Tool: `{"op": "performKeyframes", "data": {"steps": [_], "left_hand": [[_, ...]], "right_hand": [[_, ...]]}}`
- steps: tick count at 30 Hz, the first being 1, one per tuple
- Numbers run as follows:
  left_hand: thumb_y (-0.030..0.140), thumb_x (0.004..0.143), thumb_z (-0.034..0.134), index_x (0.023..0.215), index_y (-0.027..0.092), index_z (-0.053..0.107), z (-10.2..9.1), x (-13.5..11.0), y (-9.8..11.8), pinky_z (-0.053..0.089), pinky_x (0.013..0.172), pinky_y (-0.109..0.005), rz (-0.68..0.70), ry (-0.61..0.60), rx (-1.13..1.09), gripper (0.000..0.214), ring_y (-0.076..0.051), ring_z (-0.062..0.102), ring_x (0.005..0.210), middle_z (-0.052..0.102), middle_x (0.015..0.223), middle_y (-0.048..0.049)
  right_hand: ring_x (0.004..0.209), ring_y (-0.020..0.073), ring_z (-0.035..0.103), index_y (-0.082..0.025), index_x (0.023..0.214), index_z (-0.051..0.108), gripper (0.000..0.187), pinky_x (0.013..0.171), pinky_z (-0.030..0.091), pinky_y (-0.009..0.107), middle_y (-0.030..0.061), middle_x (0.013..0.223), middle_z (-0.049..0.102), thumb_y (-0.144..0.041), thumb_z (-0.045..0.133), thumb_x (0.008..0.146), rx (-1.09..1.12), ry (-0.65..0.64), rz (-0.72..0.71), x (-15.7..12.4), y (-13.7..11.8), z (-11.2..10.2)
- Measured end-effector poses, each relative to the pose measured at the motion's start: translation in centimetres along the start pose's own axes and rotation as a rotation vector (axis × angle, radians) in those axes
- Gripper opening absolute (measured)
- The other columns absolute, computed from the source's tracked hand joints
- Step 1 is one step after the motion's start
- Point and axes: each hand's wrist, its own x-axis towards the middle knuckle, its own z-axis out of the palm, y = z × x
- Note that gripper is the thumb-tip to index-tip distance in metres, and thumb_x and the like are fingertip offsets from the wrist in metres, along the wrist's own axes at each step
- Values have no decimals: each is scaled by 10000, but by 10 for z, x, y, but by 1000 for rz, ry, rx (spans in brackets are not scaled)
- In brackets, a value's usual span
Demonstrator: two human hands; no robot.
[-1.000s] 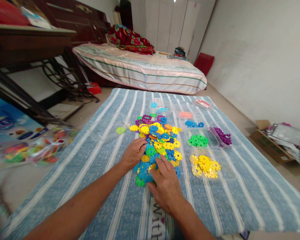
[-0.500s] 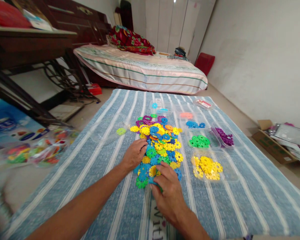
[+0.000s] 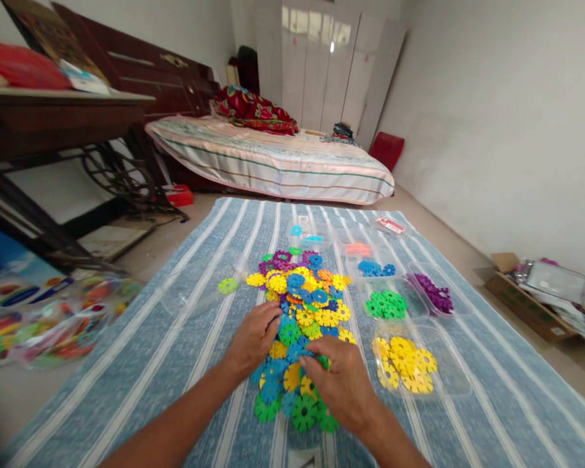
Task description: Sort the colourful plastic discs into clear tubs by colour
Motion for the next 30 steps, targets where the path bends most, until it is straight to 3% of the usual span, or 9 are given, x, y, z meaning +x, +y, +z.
{"op": "performKeyframes", "data": {"steps": [3,11,16,19,21,24,30], "left_hand": [[199,866,421,971,194,639,0,-2,-2,503,936,-403,-1,15,-9,242,-213,604,1037,662,1069,-94],[182,865,418,965,187,643,2,-7,-2,525,914,-393,8,52,24,247,-215,619,1019,672,1063,-98],[169,860,420,971,183,641,3,-9,-3,524,919,-397,8,65,16,248,-215,618,1019,672,1062,-98],[174,862,421,967,187,641,2,-9,-2,525,916,-394,5,67,9,244,-213,617,1015,671,1057,-97],[185,866,427,972,190,641,2,-9,-1,520,922,-398,-5,53,6,239,-215,613,1023,667,1069,-98],[187,869,429,986,186,638,2,-7,2,506,938,-413,-26,17,-16,239,-220,601,1045,658,1088,-103],[175,854,437,966,181,634,-1,-2,7,497,930,-409,-42,-34,-75,226,-219,591,1031,650,1069,-101]], "right_hand": [[658,138,578,-192,699,666,199,616,426,227,-16,670,638,-328,561,800,-27,7,-28,38,-1,-11],[482,92,404,-170,557,592,259,473,285,204,-61,466,413,-329,544,756,-255,105,-14,162,11,-24],[602,149,530,-165,620,657,177,545,326,236,1,562,557,-259,570,741,-396,215,35,244,7,-38],[724,198,594,-158,707,697,147,605,368,256,62,696,648,-260,597,740,-454,257,83,274,5,-42],[749,211,608,-153,732,709,178,622,379,265,81,726,667,-275,584,766,-480,249,94,278,4,-41],[731,198,606,-147,739,717,232,627,381,260,69,705,665,-263,532,816,-504,175,50,256,1,-34],[695,121,589,-198,705,692,125,677,415,208,-31,697,656,-203,597,786,-434,-179,-188,140,-17,-8]]}}
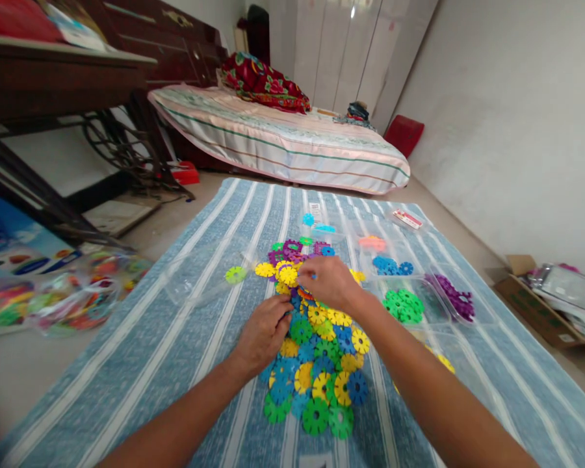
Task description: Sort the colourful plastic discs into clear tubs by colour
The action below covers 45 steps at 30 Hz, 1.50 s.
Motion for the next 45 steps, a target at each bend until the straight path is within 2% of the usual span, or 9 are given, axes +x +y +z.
{"op": "performKeyframes", "data": {"steps": [4,10,14,19,25,29,33,41,45], "left_hand": [[189,871,411,943,173,629,-2,1,2,500,913,-397,19,-2,24,230,-218,589,1021,650,1056,-104],[184,875,391,970,178,630,-1,2,2,479,955,-411,14,0,38,257,-216,570,1066,644,1086,-103],[193,872,401,974,182,636,0,2,2,474,968,-416,-2,-3,20,256,-222,565,1081,640,1098,-104],[198,883,386,974,183,630,0,2,1,476,964,-395,11,-5,41,261,-212,574,1064,644,1084,-98],[198,891,371,981,147,623,0,2,0,468,970,-382,29,-2,74,272,-213,570,1066,640,1083,-119],[193,891,364,976,148,621,-2,2,1,467,969,-376,47,-6,81,274,-209,568,1066,639,1087,-117],[198,887,370,972,168,619,-3,3,3,472,964,-365,40,-9,80,265,-199,571,1059,639,1084,-101],[206,883,382,987,179,631,-2,1,1,482,959,-408,16,9,48,271,-212,578,1063,643,1101,-100],[216,886,398,993,169,634,-2,-1,-2,494,950,-406,30,26,86,263,-219,591,1059,651,1104,-104]], "right_hand": [[914,169,602,-207,702,664,78,835,461,277,19,897,671,-170,647,768,104,-67,-281,-76,-30,25],[1231,348,454,-152,841,676,189,997,409,509,156,1218,590,-208,745,675,-114,0,-179,-141,-39,62],[1249,354,441,-144,887,669,211,994,422,524,166,1258,570,-147,712,681,-119,75,-133,-159,-33,76],[1275,290,424,-198,759,633,168,1032,407,474,94,1262,570,-50,647,680,17,95,-106,-161,-31,73],[1261,269,435,-201,686,614,133,1059,375,456,62,1200,593,-86,679,698,104,43,-149,-134,-41,67],[1284,299,397,-191,778,647,105,1059,356,488,96,1207,575,-152,712,706,25,11,-152,-124,-42,73],[1320,327,330,-190,904,656,222,1054,339,523,120,1302,510,-220,736,699,-34,-31,-169,-126,-39,76],[1348,310,288,-199,834,653,143,1082,280,523,104,1365,469,-183,716,708,33,-30,-189,-130,-44,78],[1308,269,368,-212,747,643,117,1076,317,456,51,1298,544,-130,696,683,162,2,-167,-128,-45,74]]}}
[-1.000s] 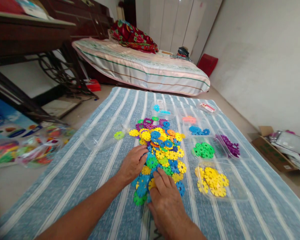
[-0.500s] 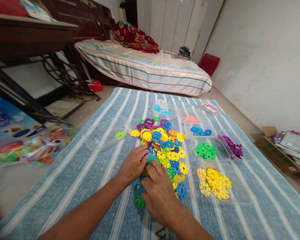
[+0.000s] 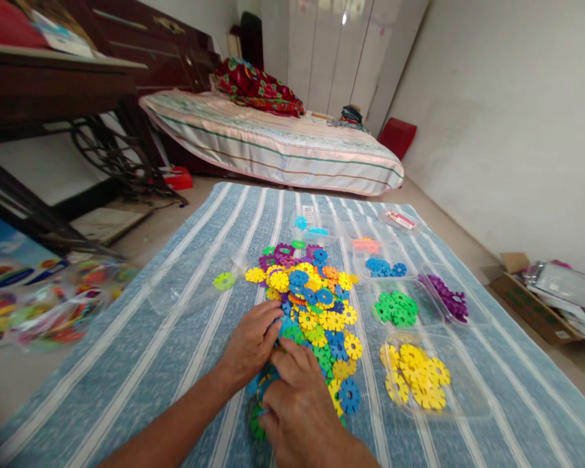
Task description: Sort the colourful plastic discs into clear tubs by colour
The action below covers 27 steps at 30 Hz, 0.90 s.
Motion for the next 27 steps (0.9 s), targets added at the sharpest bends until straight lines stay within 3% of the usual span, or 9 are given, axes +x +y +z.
{"op": "performKeyframes", "data": {"steps": [3,6,12,14,16,20,24,27], "left_hand": [[207,888,399,973,166,634,0,-1,-2,509,933,-391,34,25,18,254,-213,607,1033,664,1077,-104],[203,883,410,970,175,635,0,-1,-5,522,917,-386,58,67,23,243,-212,620,1017,674,1057,-100],[195,874,436,968,183,640,2,-3,-6,536,900,-379,49,71,43,225,-212,630,1010,679,1056,-90],[192,874,437,958,178,642,1,-3,-6,538,898,-383,45,69,54,222,-213,630,1008,680,1058,-91],[192,876,435,958,169,642,1,-3,-6,540,894,-390,46,73,61,224,-215,630,1007,679,1061,-97],[191,877,430,963,160,642,1,-2,-5,539,895,-396,48,62,50,232,-217,627,1012,676,1064,-107],[195,878,425,969,155,643,3,-1,-4,530,905,-399,43,43,29,239,-222,621,1022,675,1057,-114],[197,878,420,978,154,639,4,0,-3,522,913,-404,35,30,17,244,-224,614,1031,672,1064,-114]], "right_hand": [[1230,238,470,-218,705,637,117,1039,371,412,40,1183,622,-115,683,676,68,41,34,9,10,-12],[1157,231,535,-210,689,641,92,999,403,404,67,1123,649,-121,652,709,15,149,57,37,33,-39],[913,206,621,-193,597,638,122,863,459,331,53,872,685,-176,671,714,-247,356,167,150,94,-115],[925,246,611,-171,684,677,73,857,450,376,85,878,675,-222,661,733,-280,427,235,182,107,-133],[942,271,604,-151,783,700,137,852,442,407,111,921,668,-258,614,775,-301,488,290,200,114,-143],[902,247,617,-164,790,712,175,832,445,369,92,901,678,-239,555,807,-302,459,269,188,107,-135],[773,174,633,-201,738,700,125,743,463,281,29,809,691,-202,586,787,-243,307,194,138,84,-107],[780,165,630,-199,741,683,116,750,472,283,28,800,687,-195,586,805,-112,181,104,93,65,-84]]}}
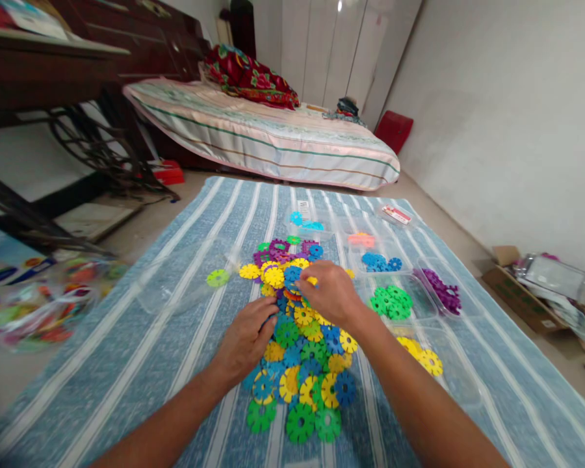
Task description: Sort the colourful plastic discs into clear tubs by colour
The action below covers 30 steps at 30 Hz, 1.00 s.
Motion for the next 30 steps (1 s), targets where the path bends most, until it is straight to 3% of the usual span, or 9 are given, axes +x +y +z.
{"op": "performKeyframes", "data": {"steps": [4,8,12,16,19,24,30], "left_hand": [[222,892,403,988,155,636,-1,1,1,512,925,-411,-11,-22,-15,261,-223,604,1046,663,1081,-114],[220,893,389,988,159,637,-3,3,2,498,944,-411,-23,-39,-37,272,-218,594,1055,657,1083,-111],[216,885,391,1003,180,637,-3,3,1,485,961,-418,-40,-47,-62,276,-219,582,1072,649,1103,-99],[229,886,388,999,175,640,-3,4,0,482,962,-418,-47,-55,-55,281,-223,579,1077,646,1109,-105],[232,886,390,992,177,640,-3,5,0,483,960,-410,-44,-60,-56,277,-220,579,1077,648,1103,-100],[237,885,391,995,180,639,-4,5,1,488,951,-413,-57,-63,-63,278,-223,579,1073,647,1102,-101],[257,898,373,996,174,635,-3,5,-1,478,964,-398,-54,-84,-36,291,-220,579,1082,647,1105,-104]], "right_hand": [[916,197,611,-194,805,668,38,830,486,336,57,910,673,-187,640,779,116,-136,-93,-60,-17,13],[1133,250,527,-193,884,671,165,983,432,422,90,1105,623,-160,692,724,39,-179,-28,-105,-22,21],[1275,297,414,-175,999,659,291,1062,361,495,126,1253,558,-177,699,711,-35,-155,21,-132,-16,27],[1301,320,388,-178,1088,635,380,1049,377,534,143,1325,512,-214,697,715,-51,-110,69,-143,-9,31],[1288,309,412,-175,1096,632,344,1041,392,531,149,1318,521,-237,659,759,-42,-72,73,-143,-7,33],[1255,268,455,-210,961,673,219,1046,400,498,103,1246,576,-137,516,826,-35,9,59,-139,-5,37],[1219,248,487,-221,756,654,171,1054,378,477,77,1188,601,-104,533,784,68,-1,158,-136,-10,33]]}}
